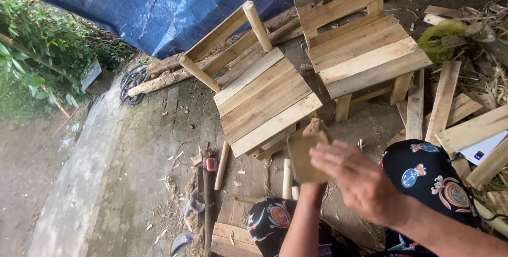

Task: Sanding various wooden furniture components, including a chair seat and a long dowel, using a piece of sandpaper to achieve a smooth finish.

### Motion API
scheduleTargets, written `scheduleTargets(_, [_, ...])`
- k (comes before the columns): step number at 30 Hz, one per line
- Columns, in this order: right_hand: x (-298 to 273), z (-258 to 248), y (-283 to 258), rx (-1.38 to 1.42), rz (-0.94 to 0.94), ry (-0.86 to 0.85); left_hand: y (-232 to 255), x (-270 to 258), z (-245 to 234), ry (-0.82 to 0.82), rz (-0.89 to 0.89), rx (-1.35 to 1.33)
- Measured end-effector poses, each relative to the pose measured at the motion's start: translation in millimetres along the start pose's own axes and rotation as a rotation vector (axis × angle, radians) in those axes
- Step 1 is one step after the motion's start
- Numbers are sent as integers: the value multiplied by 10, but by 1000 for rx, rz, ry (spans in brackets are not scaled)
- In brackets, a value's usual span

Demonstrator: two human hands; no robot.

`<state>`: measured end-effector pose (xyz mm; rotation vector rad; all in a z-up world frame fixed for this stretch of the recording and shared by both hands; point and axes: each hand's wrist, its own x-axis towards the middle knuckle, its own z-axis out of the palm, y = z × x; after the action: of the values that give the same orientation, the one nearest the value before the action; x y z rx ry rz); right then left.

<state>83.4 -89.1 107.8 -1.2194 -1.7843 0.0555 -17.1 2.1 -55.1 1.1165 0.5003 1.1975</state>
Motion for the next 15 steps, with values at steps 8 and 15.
scheduleTargets(8, [-28, 179, 306, 288, 138, 110, 594, 42, 121, -111, 166, 258])
scheduleTargets(15, [-251, 610, 483, 731, 276, 157, 1306, -135, 324, -34, 203, 755])
